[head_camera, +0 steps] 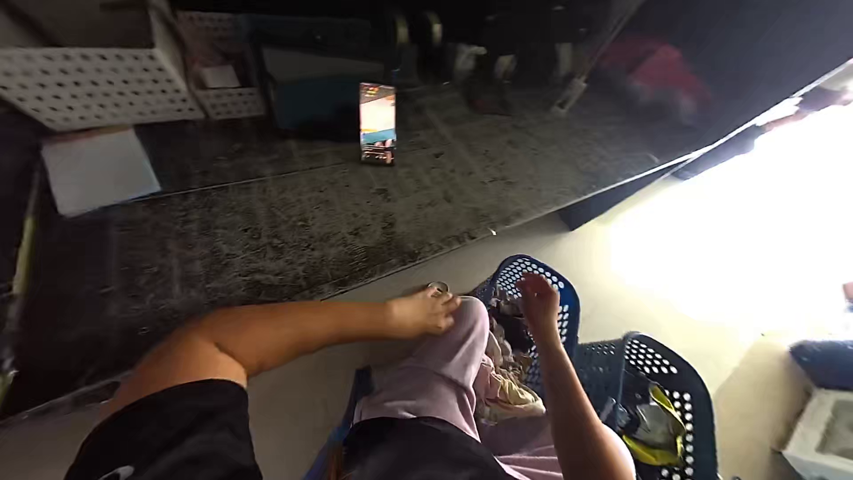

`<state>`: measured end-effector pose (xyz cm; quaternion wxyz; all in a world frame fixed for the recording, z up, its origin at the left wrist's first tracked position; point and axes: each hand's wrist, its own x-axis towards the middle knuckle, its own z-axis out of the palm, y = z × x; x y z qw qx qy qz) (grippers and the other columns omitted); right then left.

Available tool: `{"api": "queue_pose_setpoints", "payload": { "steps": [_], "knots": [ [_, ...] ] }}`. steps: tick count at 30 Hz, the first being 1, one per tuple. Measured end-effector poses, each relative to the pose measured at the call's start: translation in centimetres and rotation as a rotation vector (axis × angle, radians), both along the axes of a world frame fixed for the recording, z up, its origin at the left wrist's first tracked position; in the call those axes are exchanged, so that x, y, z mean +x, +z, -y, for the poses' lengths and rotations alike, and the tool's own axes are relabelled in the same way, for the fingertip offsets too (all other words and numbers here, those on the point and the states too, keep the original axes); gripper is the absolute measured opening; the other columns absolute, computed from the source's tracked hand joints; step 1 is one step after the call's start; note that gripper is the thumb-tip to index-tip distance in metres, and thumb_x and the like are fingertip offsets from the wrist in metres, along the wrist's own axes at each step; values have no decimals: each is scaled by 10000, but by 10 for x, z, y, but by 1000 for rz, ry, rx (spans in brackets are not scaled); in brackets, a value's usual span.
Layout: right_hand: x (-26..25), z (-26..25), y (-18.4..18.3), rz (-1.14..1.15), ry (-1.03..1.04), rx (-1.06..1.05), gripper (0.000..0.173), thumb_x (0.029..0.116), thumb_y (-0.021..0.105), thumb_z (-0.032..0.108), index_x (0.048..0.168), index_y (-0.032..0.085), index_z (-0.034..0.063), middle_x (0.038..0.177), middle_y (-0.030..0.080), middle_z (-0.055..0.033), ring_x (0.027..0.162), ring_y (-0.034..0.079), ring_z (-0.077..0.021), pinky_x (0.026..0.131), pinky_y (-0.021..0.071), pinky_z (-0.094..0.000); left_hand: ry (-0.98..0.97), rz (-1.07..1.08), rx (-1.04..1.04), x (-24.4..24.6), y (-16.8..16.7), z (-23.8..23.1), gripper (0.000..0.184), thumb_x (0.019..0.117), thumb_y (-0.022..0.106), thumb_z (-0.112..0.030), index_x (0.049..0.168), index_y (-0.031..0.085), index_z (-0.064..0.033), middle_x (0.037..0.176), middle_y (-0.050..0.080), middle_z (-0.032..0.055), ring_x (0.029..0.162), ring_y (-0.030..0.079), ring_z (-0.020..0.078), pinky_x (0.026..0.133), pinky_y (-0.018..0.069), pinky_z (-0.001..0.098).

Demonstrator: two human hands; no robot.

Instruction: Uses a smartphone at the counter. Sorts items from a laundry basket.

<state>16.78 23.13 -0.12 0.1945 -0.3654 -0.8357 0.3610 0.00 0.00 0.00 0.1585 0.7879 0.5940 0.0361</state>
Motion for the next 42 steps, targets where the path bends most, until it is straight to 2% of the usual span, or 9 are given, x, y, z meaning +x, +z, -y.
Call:
{"api": "queue_pose_setpoints", "payload": {
  "steps": [5, 6, 10, 14, 17, 22, 29, 35, 42],
  "knots": [
    [-131, 44, 67, -119, 370, 302, 296, 1006, 545, 67, 1251, 653, -58, 1106, 710, -219, 993, 711, -317, 888, 587, -485, 263, -253, -749, -11, 7, -4, 275, 1014, 552, -96, 1203, 624, 91, 1293, 574, 308, 1217, 552, 472, 944, 450, 642],
    [-159, 51, 75, -75, 438, 303, 320, 1024, 542, 109, 1296, 636, -30, 1153, 697, -215, 1030, 699, -323, 898, 578, -487, 237, -184, -752, -12, 13, -3, 249, 999, 592, -116, 1163, 664, 57, 1225, 634, 276, 1165, 597, 449, 922, 466, 643],
    [-283, 55, 73, -26, 473, 11, 604, 1011, 636, 283, 1499, 445, -18, 1356, 594, -258, 1185, 634, -342, 994, 535, -472, 103, 81, -636, -24, 21, -4, 442, 991, 657, -182, 1365, 555, 31, 1206, 648, 282, 1151, 627, 464, 926, 498, 656],
    [-350, 59, 51, -282, 306, -223, 739, 963, 676, 356, 1527, 379, -19, 1273, 627, -219, 1088, 647, -264, 938, 538, -430, 194, 2, -751, -32, 30, -8, 315, 984, 603, -87, 1257, 603, 70, 1201, 645, 263, 1135, 626, 423, 920, 499, 595],
    [-356, 59, 30, -343, 366, -133, 849, 925, 725, 396, 1553, 325, -13, 1249, 620, -177, 1001, 665, -194, 890, 571, -366, 205, 64, -698, -39, 31, -6, 290, 990, 576, -50, 1240, 604, 94, 1201, 646, 271, 1147, 628, 428, 966, 499, 575],
    [-354, 63, 27, -163, 439, 96, 1109, 811, 795, 514, 1607, 219, 0, 1427, 541, -223, 1321, 525, -331, 1117, 436, -475, 195, 134, -733, -35, 31, -13, 372, 974, 628, -92, 1309, 579, 62, 1224, 637, 279, 1175, 610, 445, 945, 488, 622],
    [-357, 71, 32, -72, 394, 234, 1152, 802, 781, 580, 1603, 215, -25, 1486, 489, -263, 1379, 458, -417, 1159, 357, -545, 221, 24, -760, -23, 24, -17, 365, 1023, 514, -57, 1361, 532, 81, 1330, 561, 315, 1248, 556, 466, 984, 468, 616],
    [-356, 65, 32, -136, 398, 116, 944, 892, 720, 433, 1596, 258, 5, 1376, 584, -207, 1297, 541, -345, 1099, 442, -489, 225, 19, -766, -19, 19, -18, 378, 1024, 515, -59, 1377, 522, 77, 1362, 539, 320, 1286, 526, 472, 1000, 452, 626],
    [-356, 64, 32, -153, 411, 86, 709, 996, 589, 305, 1573, 323, -9, 1325, 617, -212, 1296, 544, -343, 1123, 409, -476, 219, -8, -774, -18, 17, -20, 382, 1028, 501, -58, 1382, 513, 84, 1378, 526, 322, 1291, 520, 475, 990, 456, 626]
  ]
}}
